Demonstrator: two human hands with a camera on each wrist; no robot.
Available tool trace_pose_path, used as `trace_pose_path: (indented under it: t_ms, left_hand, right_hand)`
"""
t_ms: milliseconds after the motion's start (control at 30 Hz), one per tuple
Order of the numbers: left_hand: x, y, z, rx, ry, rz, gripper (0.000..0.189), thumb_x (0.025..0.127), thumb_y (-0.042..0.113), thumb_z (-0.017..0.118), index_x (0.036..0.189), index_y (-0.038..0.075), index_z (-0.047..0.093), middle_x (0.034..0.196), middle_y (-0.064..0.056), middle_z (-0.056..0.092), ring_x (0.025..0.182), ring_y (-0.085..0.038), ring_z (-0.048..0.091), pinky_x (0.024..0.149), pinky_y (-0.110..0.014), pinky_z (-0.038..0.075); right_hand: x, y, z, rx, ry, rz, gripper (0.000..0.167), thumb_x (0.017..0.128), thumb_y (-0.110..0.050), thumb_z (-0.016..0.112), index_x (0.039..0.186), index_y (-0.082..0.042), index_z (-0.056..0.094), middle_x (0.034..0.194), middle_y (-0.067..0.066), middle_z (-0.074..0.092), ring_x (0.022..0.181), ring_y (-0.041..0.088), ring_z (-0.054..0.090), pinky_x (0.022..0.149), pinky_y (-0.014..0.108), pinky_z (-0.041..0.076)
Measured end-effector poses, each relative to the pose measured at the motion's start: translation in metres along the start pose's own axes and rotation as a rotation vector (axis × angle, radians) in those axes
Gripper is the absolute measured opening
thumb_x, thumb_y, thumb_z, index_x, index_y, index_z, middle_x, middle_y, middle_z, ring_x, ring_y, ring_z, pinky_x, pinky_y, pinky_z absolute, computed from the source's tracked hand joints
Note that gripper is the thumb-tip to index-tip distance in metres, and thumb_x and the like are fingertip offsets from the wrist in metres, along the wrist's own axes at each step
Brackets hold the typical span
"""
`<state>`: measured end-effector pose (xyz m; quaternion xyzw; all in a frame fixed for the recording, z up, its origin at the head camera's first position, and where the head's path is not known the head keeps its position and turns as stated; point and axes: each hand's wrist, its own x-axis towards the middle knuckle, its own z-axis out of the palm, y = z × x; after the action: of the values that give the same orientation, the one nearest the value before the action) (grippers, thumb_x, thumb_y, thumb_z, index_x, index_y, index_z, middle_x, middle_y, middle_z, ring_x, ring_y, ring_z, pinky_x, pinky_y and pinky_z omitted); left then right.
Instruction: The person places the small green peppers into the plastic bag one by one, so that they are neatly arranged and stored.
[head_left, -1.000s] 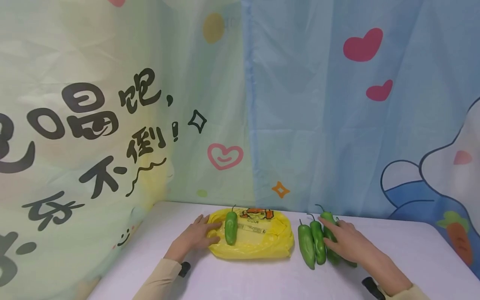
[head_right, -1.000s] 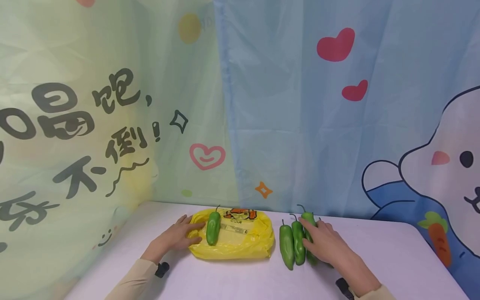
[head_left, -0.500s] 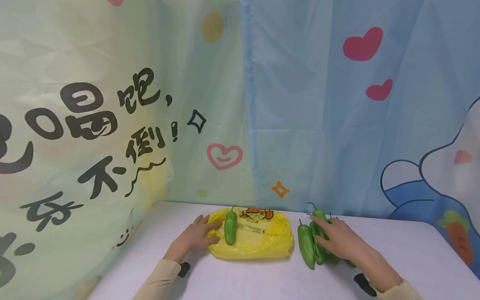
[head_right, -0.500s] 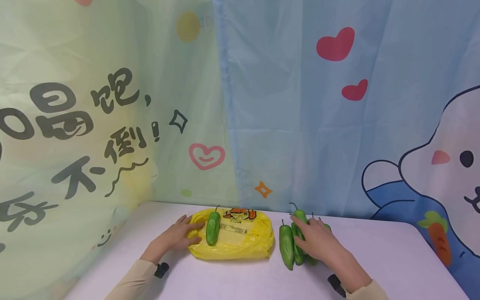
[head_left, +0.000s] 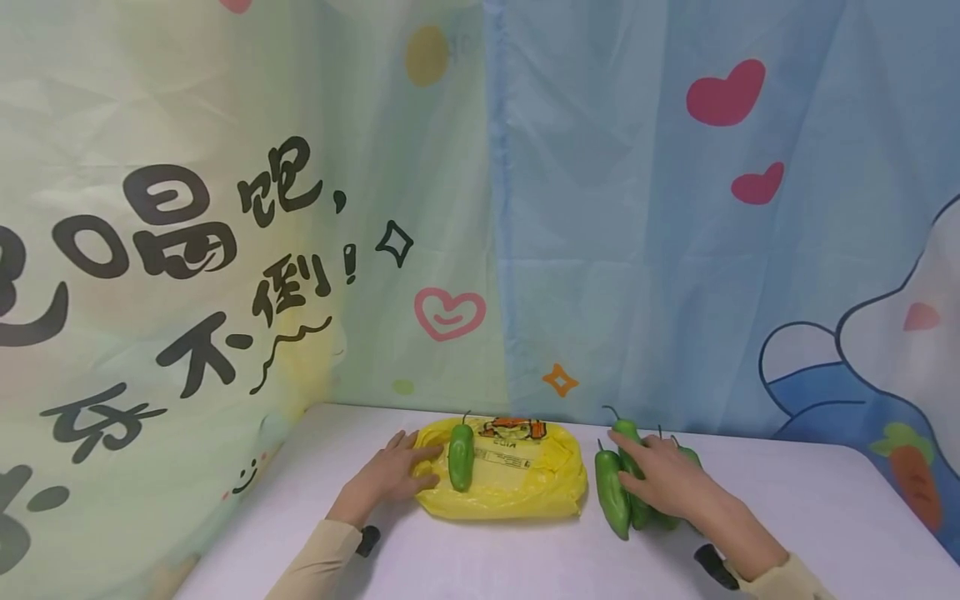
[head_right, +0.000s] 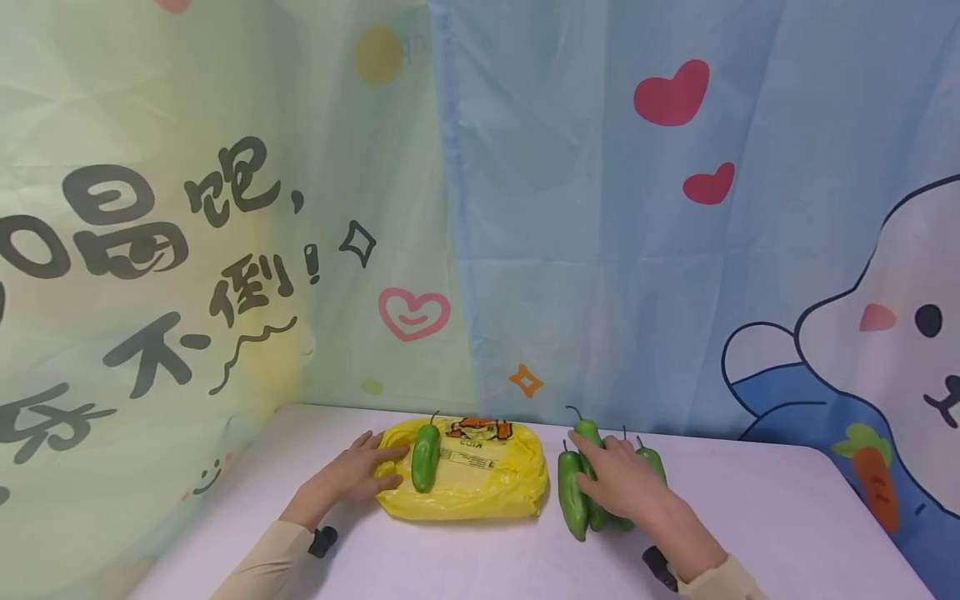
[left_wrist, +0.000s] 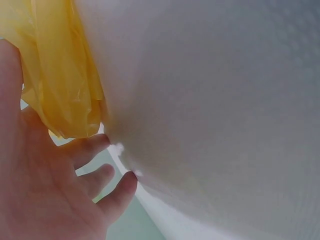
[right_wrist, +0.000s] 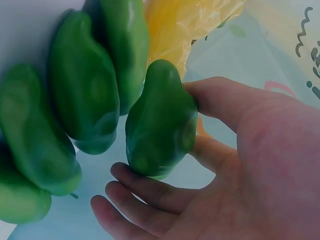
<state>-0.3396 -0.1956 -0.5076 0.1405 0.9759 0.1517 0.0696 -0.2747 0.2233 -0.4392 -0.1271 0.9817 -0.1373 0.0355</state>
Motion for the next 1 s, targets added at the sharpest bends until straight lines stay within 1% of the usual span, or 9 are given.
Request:
trace_pose_path:
  t_ms: [100, 233, 367, 500, 567, 667, 800, 900, 1000]
  left_hand:
    - [0.000, 0.000, 0.000, -0.005, 0.000, 0.001, 0.056, 0.093, 0.049, 0.064, 0.144, 0.029, 0.056, 0.162, -0.020, 0.033, 0.152, -0.045, 0.021, 0.119, -0.066, 0.027]
    - [0.000, -0.001, 0.000, -0.004, -0.002, 0.001, 0.056, 0.093, 0.049, 0.064, 0.145, 0.029, 0.056, 0.162, -0.020, 0.033, 0.152, -0.046, 0.021, 0.119, -0.066, 0.027]
    - [0.000, -0.001, 0.000, -0.006, -0.003, 0.009, 0.056, 0.093, 0.048, 0.064, 0.145, 0.028, 0.056, 0.162, -0.021, 0.033, 0.152, -0.046, 0.022, 0.119, -0.066, 0.026]
    - [0.000, 0.000, -0.001, -0.005, -0.004, 0.015, 0.056, 0.094, 0.047, 0.064, 0.145, 0.027, 0.056, 0.161, -0.021, 0.033, 0.151, -0.047, 0.022, 0.119, -0.066, 0.026]
    - [0.000, 0.001, -0.002, 0.000, -0.003, 0.017, 0.056, 0.094, 0.048, 0.063, 0.145, 0.027, 0.056, 0.161, -0.021, 0.033, 0.151, -0.047, 0.022, 0.119, -0.066, 0.027]
    - [0.000, 0.000, -0.002, 0.009, 0.001, 0.011, 0.056, 0.094, 0.049, 0.063, 0.145, 0.028, 0.056, 0.161, -0.020, 0.034, 0.151, -0.046, 0.023, 0.119, -0.066, 0.027]
    - [0.000, 0.000, -0.001, 0.009, 0.002, 0.006, 0.055, 0.094, 0.048, 0.063, 0.145, 0.028, 0.056, 0.161, -0.020, 0.034, 0.151, -0.046, 0.023, 0.119, -0.066, 0.028]
    - [0.000, 0.000, -0.001, 0.008, -0.002, 0.006, 0.055, 0.094, 0.048, 0.063, 0.145, 0.028, 0.056, 0.161, -0.019, 0.034, 0.151, -0.046, 0.023, 0.119, -0.066, 0.028]
    - [0.000, 0.000, -0.001, 0.002, -0.003, 0.003, 0.056, 0.094, 0.048, 0.063, 0.145, 0.028, 0.056, 0.162, -0.019, 0.034, 0.151, -0.046, 0.023, 0.119, -0.066, 0.028]
  right_hand:
    - [0.000, -0.003, 0.002, 0.012, -0.007, -0.008, 0.061, 0.094, -0.028, 0.069, 0.149, -0.013, 0.048, 0.129, 0.035, 0.055, 0.110, 0.043, 0.059, 0.079, 0.056, 0.055]
    - [0.001, -0.008, 0.006, 0.010, -0.013, -0.008, 0.060, 0.094, -0.028, 0.068, 0.148, -0.014, 0.049, 0.126, 0.031, 0.058, 0.100, 0.033, 0.059, 0.073, 0.047, 0.053]
    - [0.002, -0.012, 0.008, 0.013, -0.013, -0.014, 0.059, 0.093, -0.027, 0.068, 0.148, -0.014, 0.050, 0.125, 0.029, 0.060, 0.096, 0.029, 0.058, 0.071, 0.043, 0.051]
    - [0.002, -0.016, 0.006, 0.023, -0.011, -0.028, 0.060, 0.093, -0.027, 0.068, 0.149, -0.014, 0.049, 0.127, 0.029, 0.059, 0.100, 0.032, 0.059, 0.073, 0.045, 0.052]
    - [0.003, -0.019, 0.005, 0.030, -0.009, -0.032, 0.061, 0.093, -0.027, 0.068, 0.149, -0.014, 0.048, 0.129, 0.031, 0.058, 0.106, 0.036, 0.060, 0.076, 0.048, 0.052]
    - [0.005, -0.023, 0.005, 0.044, -0.016, -0.026, 0.062, 0.094, -0.028, 0.067, 0.151, -0.014, 0.046, 0.135, 0.034, 0.055, 0.116, 0.044, 0.058, 0.085, 0.056, 0.053]
    - [0.008, -0.029, 0.005, 0.057, -0.031, -0.015, 0.062, 0.095, -0.030, 0.066, 0.152, -0.015, 0.045, 0.140, 0.036, 0.050, 0.126, 0.053, 0.051, 0.096, 0.068, 0.048]
    - [0.010, -0.033, 0.007, 0.058, -0.027, -0.020, 0.062, 0.096, -0.030, 0.067, 0.152, -0.015, 0.045, 0.139, 0.036, 0.051, 0.124, 0.053, 0.052, 0.095, 0.069, 0.049]
    - [0.011, -0.037, 0.007, 0.064, -0.019, -0.031, 0.062, 0.096, -0.028, 0.066, 0.152, -0.015, 0.045, 0.137, 0.033, 0.053, 0.121, 0.049, 0.055, 0.092, 0.065, 0.053]
